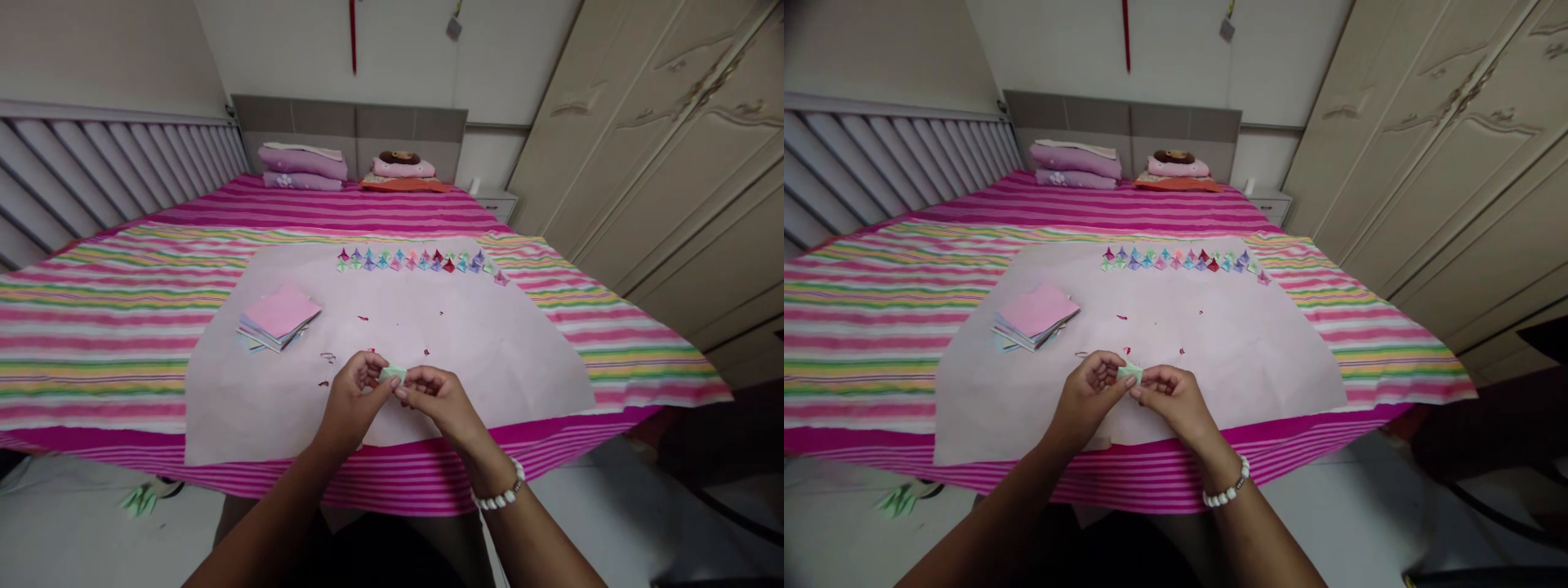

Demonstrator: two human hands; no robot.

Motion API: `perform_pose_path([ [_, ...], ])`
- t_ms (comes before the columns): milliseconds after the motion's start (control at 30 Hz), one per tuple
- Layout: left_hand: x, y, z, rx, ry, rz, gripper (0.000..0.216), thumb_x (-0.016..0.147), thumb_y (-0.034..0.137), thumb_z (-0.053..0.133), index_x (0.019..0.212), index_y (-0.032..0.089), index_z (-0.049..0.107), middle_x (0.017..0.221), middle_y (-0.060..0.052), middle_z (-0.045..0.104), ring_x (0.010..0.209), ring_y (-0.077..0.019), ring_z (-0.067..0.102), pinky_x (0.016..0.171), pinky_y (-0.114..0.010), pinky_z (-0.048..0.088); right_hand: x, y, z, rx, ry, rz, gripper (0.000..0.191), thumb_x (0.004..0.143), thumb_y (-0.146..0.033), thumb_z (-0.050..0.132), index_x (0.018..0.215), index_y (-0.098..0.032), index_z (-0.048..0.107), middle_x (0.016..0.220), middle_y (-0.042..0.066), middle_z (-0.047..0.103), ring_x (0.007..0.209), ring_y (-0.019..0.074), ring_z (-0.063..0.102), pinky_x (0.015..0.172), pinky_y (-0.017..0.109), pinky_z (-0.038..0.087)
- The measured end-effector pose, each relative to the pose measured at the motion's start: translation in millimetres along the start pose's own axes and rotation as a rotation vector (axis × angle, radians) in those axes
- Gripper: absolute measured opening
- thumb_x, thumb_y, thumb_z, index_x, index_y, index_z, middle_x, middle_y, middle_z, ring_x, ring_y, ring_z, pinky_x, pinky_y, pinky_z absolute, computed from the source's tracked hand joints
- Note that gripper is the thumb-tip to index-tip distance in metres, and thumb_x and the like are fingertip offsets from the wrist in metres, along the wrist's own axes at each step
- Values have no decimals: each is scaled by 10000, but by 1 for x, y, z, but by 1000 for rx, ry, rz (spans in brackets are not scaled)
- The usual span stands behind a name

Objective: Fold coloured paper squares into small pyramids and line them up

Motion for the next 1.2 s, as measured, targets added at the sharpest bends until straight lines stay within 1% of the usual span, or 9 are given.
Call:
perform_pose_path([
  [100, 2, 2, 1, -114, 6, -73, 461, 657, 235, 745, 1066, 175, 541, 722, 22, 613, 677, -131, 586, 636, -255, 442, 0, 2, 0, 6, 12, 5, 283, 557, -338, 860, 700, -184, 670, 555, -43, 606, 514, 99, 533, 533, 240, 427],
  [167, 2, 3, 1, -155, -36, -123, 528, 645, 262, 758, 1121, 164, 552, 701, 28, 604, 665, -128, 585, 633, -257, 437, 0, 1, 0, 4, 17, 3, 291, 557, -352, 858, 681, -184, 655, 542, -42, 605, 501, 103, 533, 517, 243, 425],
  [300, 1, 5, 1, -160, -59, -173, 315, 641, 304, 765, 901, 153, 671, 658, 28, 582, 661, -120, 557, 639, -256, 437, -2, -2, 1, -13, 18, 2, 299, 584, -375, 843, 644, -176, 628, 538, -40, 596, 491, 96, 526, 508, 233, 413],
  [400, -1, 8, 3, -64, -56, -128, 181, 715, 327, 704, 770, 155, 691, 658, 7, 612, 657, -132, 541, 634, -264, 424, -3, -4, 3, -43, 15, -13, 300, 608, -382, 831, 638, -171, 619, 535, -43, 588, 490, 90, 516, 509, 227, 399],
  [533, 0, 13, 6, 20, -55, -52, 255, 769, 341, 642, 592, 158, 621, 607, 16, 547, 630, -121, 482, 620, -255, 380, -3, -5, 5, -115, -9, -26, 303, 636, -406, 813, 656, -173, 621, 486, -54, 553, 479, 97, 497, 505, 229, 380],
  [700, -1, 12, 9, -57, -102, -118, 347, 802, 404, 603, 555, 179, 510, 504, 39, 490, 541, -114, 447, 565, -250, 362, -3, -4, 9, -144, -79, -31, 311, 714, -447, 746, 623, -167, 648, 534, -25, 597, 491, 99, 500, 530, 242, 385],
  [867, -3, 9, 7, 18, 5, -46, 451, 808, 454, 599, 493, 186, 420, 500, 39, 422, 537, -109, 392, 548, -252, 333, -6, -1, 14, -98, -72, -18, 323, 707, -435, 751, 574, -177, 608, 565, -15, 631, 489, 97, 490, 520, 238, 374],
  [1000, -2, -9, 10, -142, -29, -209, 469, 798, 554, 578, 531, 191, 450, 449, 49, 400, 465, -104, 379, 485, -249, 304, -7, 3, 17, -85, -56, -10, 334, 710, -463, 735, 587, -185, 596, 582, -8, 647, 483, 100, 492, 508, 238, 381],
  [1200, 0, -24, 16, -303, -50, -318, 485, 733, 613, 625, 566, 183, 475, 468, 50, 438, 438, -96, 427, 473, -239, 345, -9, 8, 16, -111, -9, -23, 356, 709, -504, 721, 595, -185, 613, 527, -17, 603, 478, 106, 489, 508, 237, 396],
])
Point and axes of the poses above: each hand's wrist, its own x-axis towards the middle knuckle, its own z-axis out of the palm, y = z × x, the point moved 2 cm from there along x, towards the middle knuckle
